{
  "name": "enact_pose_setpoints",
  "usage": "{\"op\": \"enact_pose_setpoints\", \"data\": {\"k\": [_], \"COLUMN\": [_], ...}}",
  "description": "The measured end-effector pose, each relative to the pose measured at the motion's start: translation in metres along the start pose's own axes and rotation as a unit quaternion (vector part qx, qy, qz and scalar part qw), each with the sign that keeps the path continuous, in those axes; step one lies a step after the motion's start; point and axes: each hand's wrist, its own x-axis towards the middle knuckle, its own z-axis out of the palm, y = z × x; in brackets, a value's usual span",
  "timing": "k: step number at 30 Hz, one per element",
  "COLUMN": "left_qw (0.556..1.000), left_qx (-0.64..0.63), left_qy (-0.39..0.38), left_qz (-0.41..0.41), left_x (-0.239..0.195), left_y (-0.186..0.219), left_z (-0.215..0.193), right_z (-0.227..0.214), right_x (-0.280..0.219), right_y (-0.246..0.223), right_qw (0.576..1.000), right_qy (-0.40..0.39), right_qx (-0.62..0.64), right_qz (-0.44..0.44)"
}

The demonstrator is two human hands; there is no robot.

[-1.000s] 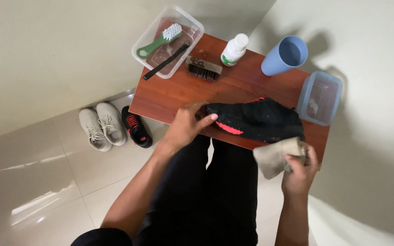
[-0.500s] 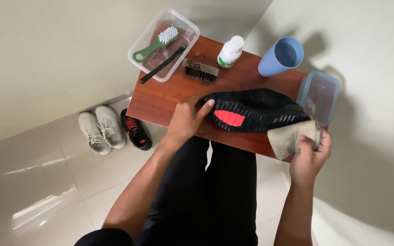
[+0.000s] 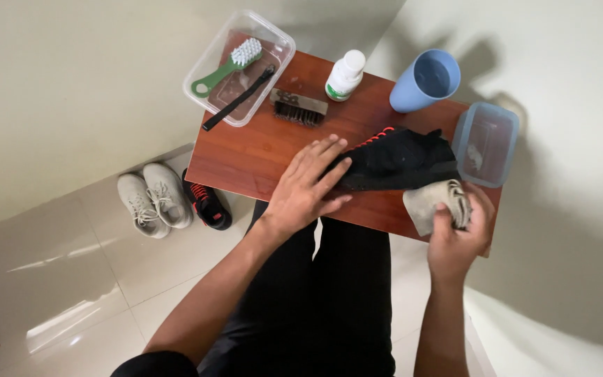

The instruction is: The person wipes a black and red sneaker with a cloth, focusing on the upper and sole. They rotate the shoe to access different areas and continue wiping until the end of the clip.

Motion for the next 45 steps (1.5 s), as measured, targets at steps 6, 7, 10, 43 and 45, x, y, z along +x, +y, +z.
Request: {"op": "enact_pose_setpoints", "data": {"k": [6,7,10,43,45], "left_qw": [0.999,0.999,0.998,0.985,0.993], "left_qx": [0.005,0.004,-0.055,0.067,0.019], "left_qy": [0.028,0.027,0.025,0.063,0.084], "left_qz": [0.016,0.017,0.002,-0.149,-0.082], "left_x": [0.014,0.017,0.021,-0.028,-0.022], "left_y": [0.019,0.024,0.037,-0.021,-0.006], "left_z": [-0.005,-0.005,-0.008,-0.067,-0.059], "right_z": [0.007,0.011,0.021,0.135,0.118], "right_x": [-0.036,-0.031,-0.019,0.022,0.023], "right_y": [0.006,-0.002,-0.027,-0.142,-0.145], "right_qw": [0.992,0.992,0.981,0.956,0.958], "right_qy": [-0.021,-0.019,-0.044,-0.213,-0.194], "right_qx": [0.055,0.055,0.134,0.055,0.08], "right_qz": [0.108,0.108,0.129,-0.195,-0.195]}}
